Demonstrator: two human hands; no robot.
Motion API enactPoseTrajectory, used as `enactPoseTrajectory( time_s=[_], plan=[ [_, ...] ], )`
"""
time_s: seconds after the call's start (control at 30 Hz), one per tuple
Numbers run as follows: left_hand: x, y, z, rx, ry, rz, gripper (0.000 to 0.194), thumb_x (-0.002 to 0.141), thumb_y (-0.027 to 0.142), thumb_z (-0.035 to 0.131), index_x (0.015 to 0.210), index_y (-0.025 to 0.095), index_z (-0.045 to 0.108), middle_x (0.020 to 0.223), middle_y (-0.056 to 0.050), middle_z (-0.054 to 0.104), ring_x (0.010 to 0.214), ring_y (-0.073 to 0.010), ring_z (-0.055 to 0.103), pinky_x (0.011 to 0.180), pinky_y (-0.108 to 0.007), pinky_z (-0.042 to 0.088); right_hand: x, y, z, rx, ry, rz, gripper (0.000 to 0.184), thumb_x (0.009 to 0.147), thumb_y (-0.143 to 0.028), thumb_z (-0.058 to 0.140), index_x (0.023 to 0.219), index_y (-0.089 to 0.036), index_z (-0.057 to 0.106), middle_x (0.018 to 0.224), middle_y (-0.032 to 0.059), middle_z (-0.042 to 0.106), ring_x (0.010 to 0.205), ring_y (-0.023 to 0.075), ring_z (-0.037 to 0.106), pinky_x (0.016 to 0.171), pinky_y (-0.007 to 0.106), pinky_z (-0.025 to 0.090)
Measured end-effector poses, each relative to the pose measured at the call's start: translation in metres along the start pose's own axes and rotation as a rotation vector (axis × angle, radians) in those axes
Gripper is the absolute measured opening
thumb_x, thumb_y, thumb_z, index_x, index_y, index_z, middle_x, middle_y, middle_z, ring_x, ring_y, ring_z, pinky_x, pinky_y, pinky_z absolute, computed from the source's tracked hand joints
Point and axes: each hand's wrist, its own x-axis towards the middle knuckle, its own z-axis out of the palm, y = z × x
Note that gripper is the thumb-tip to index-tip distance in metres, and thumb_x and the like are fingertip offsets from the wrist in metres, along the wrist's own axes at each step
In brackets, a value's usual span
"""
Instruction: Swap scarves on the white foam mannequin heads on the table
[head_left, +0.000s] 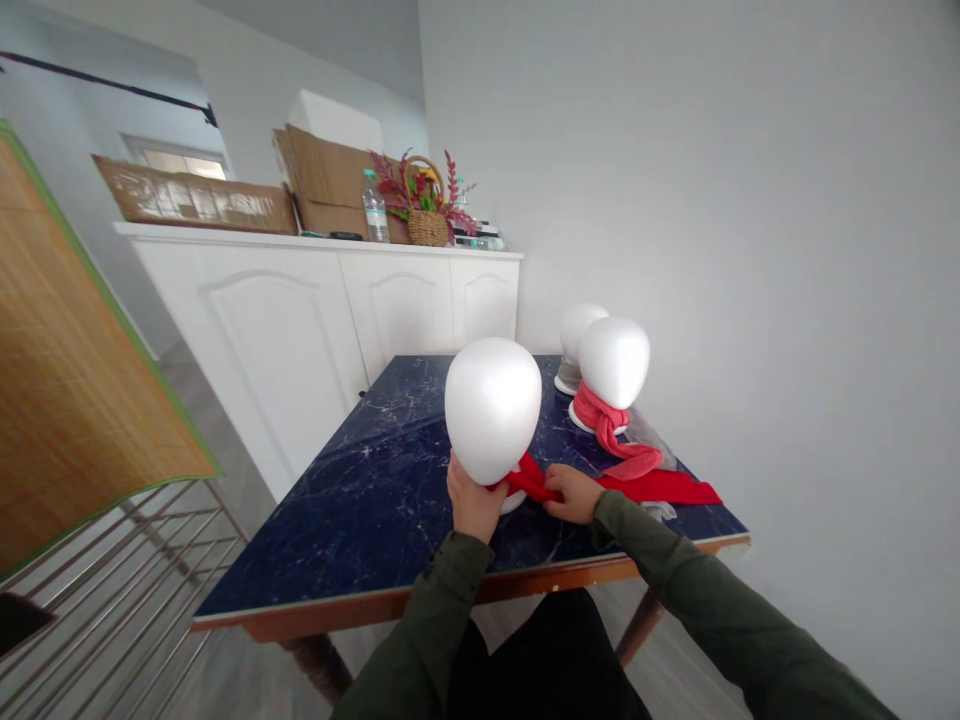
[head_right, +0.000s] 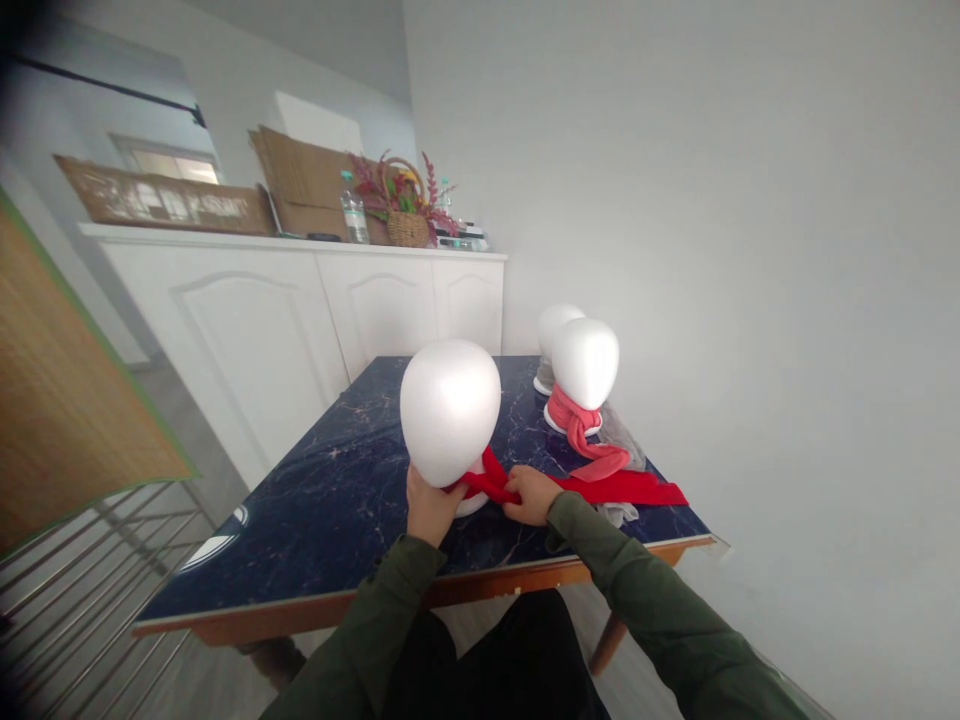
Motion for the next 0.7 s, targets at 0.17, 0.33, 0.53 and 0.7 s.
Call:
enactPoseTrajectory(
  time_s=[0.17, 0.33, 0.53, 0.7],
  plan=[
    [-0.035, 0.017, -0.010, -0.493, 0.005, -0.435, 0.069, 0.060, 0.028, 0.070, 0.120, 0.020, 0.037, 0.128, -0.012, 0.040, 0.118, -0.0251, 0.039, 0.097, -0.038, 0.033, 0.009, 0.002, -0.002, 0.020, 0.026, 0.276, 0.029, 0.085, -0.021, 0.034, 0.076, -0.013, 0.060, 0.079, 0.0069, 0.058, 0.076, 0.0144, 0.052, 0.073, 0.025, 0.037],
    [-0.048, 0.042, 0.007, -1.021, -0.257, -1.071, 0.010, 0.075, 0.020, 0.056, 0.083, 0.020, 0.052, 0.088, -0.002, 0.057, 0.082, -0.0118, 0.056, 0.077, -0.025, 0.043, 0.036, 0.007, -0.005, 0.060, -0.009, 0.428, 0.027, 0.074, -0.034, 0.055, 0.091, -0.013, 0.060, 0.077, 0.0073, 0.062, 0.070, 0.0169, 0.054, 0.062, 0.026, 0.036],
    [-0.028, 0.048, 0.027, -1.000, -0.371, -1.277, 0.024, 0.079, 0.038, 0.050, 0.071, 0.015, 0.050, 0.068, -0.004, 0.052, 0.065, -0.0143, 0.053, 0.063, -0.025, 0.043, 0.053, 0.005, -0.012, 0.253, -0.057, 0.419, 0.009, 0.068, -0.022, 0.057, 0.069, -0.015, 0.063, 0.072, 0.0043, 0.062, 0.074, 0.0173, 0.055, 0.068, 0.025, 0.037],
    [-0.023, 0.046, 0.033, -1.007, -0.430, -1.346, 0.039, 0.077, 0.051, 0.046, 0.074, 0.013, 0.054, 0.068, -0.007, 0.054, 0.064, -0.0186, 0.053, 0.059, -0.029, 0.042, 0.050, 0.005, -0.011, 0.596, -0.111, 0.490, 0.020, 0.071, -0.011, 0.043, 0.080, -0.014, 0.061, 0.067, 0.0016, 0.063, 0.061, 0.0123, 0.056, 0.061, 0.022, 0.041]
  ],
)
